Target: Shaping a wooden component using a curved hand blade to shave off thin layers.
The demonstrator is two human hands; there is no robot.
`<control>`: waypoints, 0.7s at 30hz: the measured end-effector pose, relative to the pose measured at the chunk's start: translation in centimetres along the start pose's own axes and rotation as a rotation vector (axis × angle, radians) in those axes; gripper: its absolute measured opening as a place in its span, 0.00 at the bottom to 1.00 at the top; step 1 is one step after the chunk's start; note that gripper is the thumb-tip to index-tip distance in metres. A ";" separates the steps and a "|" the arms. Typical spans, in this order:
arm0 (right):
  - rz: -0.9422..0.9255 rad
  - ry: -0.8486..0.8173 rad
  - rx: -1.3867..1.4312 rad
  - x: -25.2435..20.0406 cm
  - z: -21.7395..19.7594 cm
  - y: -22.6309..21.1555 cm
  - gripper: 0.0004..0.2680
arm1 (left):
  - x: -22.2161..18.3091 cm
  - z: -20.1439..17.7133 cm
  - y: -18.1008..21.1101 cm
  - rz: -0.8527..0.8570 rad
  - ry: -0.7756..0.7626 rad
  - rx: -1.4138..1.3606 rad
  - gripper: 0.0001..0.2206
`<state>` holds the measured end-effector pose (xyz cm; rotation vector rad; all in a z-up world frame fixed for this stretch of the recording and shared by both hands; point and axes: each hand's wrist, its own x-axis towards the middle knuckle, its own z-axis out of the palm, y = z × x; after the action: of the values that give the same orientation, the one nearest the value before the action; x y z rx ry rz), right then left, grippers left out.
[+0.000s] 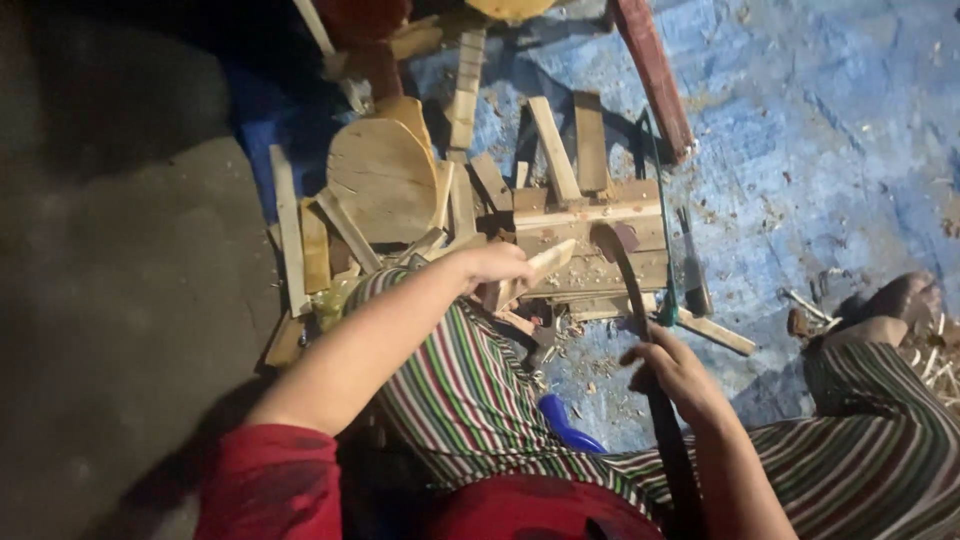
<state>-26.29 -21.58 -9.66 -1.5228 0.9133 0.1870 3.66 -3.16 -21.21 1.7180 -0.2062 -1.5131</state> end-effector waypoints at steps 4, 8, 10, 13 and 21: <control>-0.003 0.089 0.207 -1.3 -0.9 1.8 0.15 | -8.3 0.6 6.8 0.082 0.017 -0.098 0.34; 0.080 0.107 0.103 -4.3 -1.2 -0.5 0.11 | -12.9 0.4 9.7 0.164 -0.018 -0.082 0.30; -0.030 0.153 0.065 -5.2 -0.6 -2.5 0.04 | -11.1 0.4 9.0 0.195 0.063 0.007 0.31; -0.040 0.144 -0.306 -4.8 2.0 -4.9 0.11 | -8.4 0.6 8.2 0.214 0.223 0.119 0.25; -0.344 0.070 -0.924 8.1 8.2 -2.1 0.15 | -16.5 2.3 11.8 0.088 0.299 0.367 0.18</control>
<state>-16.36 -17.88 -14.64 -2.5260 0.6129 0.3328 1.71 -1.96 -0.93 2.1699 -0.4167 -1.1863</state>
